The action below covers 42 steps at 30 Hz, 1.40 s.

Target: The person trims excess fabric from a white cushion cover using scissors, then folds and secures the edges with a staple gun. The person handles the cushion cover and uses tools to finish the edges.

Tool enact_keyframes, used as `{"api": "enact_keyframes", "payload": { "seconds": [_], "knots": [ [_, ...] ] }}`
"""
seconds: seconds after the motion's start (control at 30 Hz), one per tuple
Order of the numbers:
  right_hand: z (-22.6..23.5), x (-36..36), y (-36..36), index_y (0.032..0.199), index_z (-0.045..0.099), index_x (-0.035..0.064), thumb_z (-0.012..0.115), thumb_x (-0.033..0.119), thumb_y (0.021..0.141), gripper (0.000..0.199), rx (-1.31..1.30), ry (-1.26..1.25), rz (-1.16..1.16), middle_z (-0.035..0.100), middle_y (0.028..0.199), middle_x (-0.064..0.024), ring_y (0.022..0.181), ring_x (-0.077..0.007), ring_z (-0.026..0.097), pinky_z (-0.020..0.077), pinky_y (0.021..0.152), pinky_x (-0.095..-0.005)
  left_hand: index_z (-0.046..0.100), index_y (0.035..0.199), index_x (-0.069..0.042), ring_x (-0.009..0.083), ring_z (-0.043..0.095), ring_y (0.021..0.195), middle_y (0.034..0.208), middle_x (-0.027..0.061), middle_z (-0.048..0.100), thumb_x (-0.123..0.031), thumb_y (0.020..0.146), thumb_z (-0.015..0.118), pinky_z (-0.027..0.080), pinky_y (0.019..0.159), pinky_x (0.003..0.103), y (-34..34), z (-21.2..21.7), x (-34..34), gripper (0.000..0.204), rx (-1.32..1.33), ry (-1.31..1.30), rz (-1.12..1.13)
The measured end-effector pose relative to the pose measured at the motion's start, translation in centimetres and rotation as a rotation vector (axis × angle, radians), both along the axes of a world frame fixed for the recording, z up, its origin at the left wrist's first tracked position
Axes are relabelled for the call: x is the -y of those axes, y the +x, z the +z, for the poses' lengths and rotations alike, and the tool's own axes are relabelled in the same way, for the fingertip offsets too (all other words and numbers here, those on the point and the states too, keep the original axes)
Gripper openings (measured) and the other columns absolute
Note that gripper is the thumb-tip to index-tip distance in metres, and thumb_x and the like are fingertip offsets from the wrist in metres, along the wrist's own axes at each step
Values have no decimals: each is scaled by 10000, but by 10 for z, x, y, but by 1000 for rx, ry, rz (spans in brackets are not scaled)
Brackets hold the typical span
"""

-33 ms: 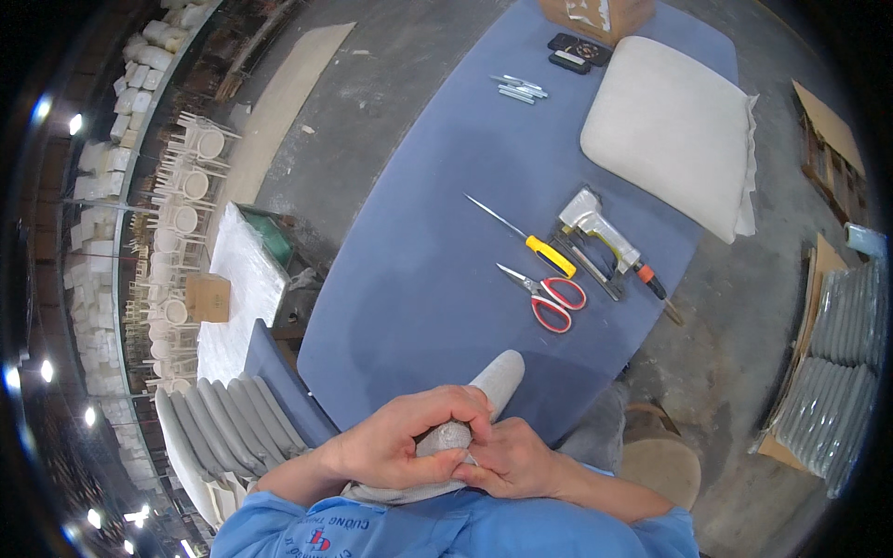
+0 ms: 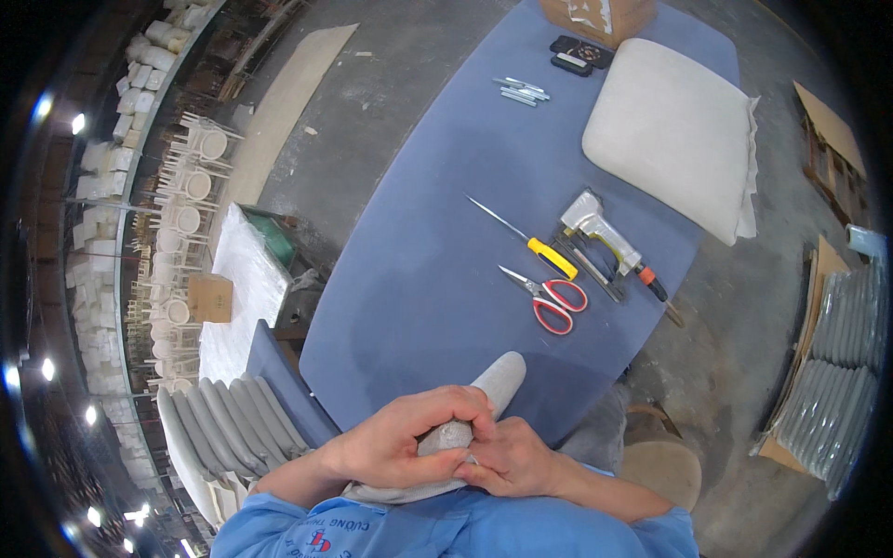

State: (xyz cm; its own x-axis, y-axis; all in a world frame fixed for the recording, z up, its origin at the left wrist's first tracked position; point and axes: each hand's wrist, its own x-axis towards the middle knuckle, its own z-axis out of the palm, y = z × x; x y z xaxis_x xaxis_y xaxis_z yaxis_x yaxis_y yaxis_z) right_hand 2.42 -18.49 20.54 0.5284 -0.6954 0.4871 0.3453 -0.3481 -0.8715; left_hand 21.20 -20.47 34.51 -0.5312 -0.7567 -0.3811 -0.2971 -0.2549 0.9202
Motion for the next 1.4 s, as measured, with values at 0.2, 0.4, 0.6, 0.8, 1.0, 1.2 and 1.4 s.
{"api": "enact_keyframes", "payload": {
  "seconds": [0.2, 0.4, 0.6, 0.8, 1.0, 1.2, 1.4],
  "knots": [
    [-3, 9, -4, 794, 677, 95, 724, 289, 967, 264, -22, 1, 42, 595, 637, -56, 552, -269, 613, 486, 508, -391, 546, 1394, -19, 269, 565, 1298, 1372, 141, 582, -166, 985, 674, 427, 1118, 403, -2, 2, -2, 452, 127, -78, -10],
    [-4, 15, -5, 801, 681, 95, 738, 219, 936, 191, 31, 69, 102, 618, 633, -61, 553, -270, 625, 490, 513, -390, 463, 1498, 2, 349, 514, 1411, 1497, 208, 529, -255, 1002, 672, 410, 1166, 432, -11, 3, -7, 595, 253, -53, 82],
    [-7, 17, -10, 787, 684, 109, 710, 243, 957, 218, 54, 92, 127, 645, 652, -50, 568, -264, 644, 496, 520, -379, 447, 1516, 3, 343, 505, 1434, 1545, 212, 502, -288, 1011, 663, 416, 1167, 428, -22, 4, -6, 622, 297, 15, 105],
    [-22, 6, -23, 773, 683, 116, 705, 264, 967, 245, 56, 61, 103, 648, 656, -39, 571, -255, 646, 498, 530, -383, 496, 1468, -19, 378, 590, 1342, 1494, 208, 555, -294, 986, 684, 492, 1092, 429, -41, 5, -15, 586, 420, -97, 84],
    [-38, -8, -29, 810, 693, 91, 700, 324, 988, 294, 81, 90, 55, 669, 689, -65, 594, -274, 659, 500, 538, -388, 538, 1416, -40, 386, 622, 1288, 1438, 186, 603, -292, 966, 700, 542, 1026, 454, -58, 7, -23, 541, 509, -137, 89],
    [-39, -4, -29, 810, 708, 90, 715, 316, 966, 275, 32, 80, 76, 670, 674, -57, 580, -269, 651, 494, 535, -384, 523, 1456, -36, 406, 619, 1286, 1444, 206, 604, -300, 960, 705, 529, 1053, 461, -54, 6, -25, 591, 507, -145, 127],
    [-31, 10, -13, 797, 718, 106, 714, 252, 935, 200, 33, 88, 113, 651, 628, -41, 549, -260, 635, 485, 519, -383, 503, 1479, -8, 419, 612, 1297, 1477, 229, 580, -298, 981, 683, 509, 1079, 467, -43, 23, -8, 604, 584, -27, 90]
  ]
}}
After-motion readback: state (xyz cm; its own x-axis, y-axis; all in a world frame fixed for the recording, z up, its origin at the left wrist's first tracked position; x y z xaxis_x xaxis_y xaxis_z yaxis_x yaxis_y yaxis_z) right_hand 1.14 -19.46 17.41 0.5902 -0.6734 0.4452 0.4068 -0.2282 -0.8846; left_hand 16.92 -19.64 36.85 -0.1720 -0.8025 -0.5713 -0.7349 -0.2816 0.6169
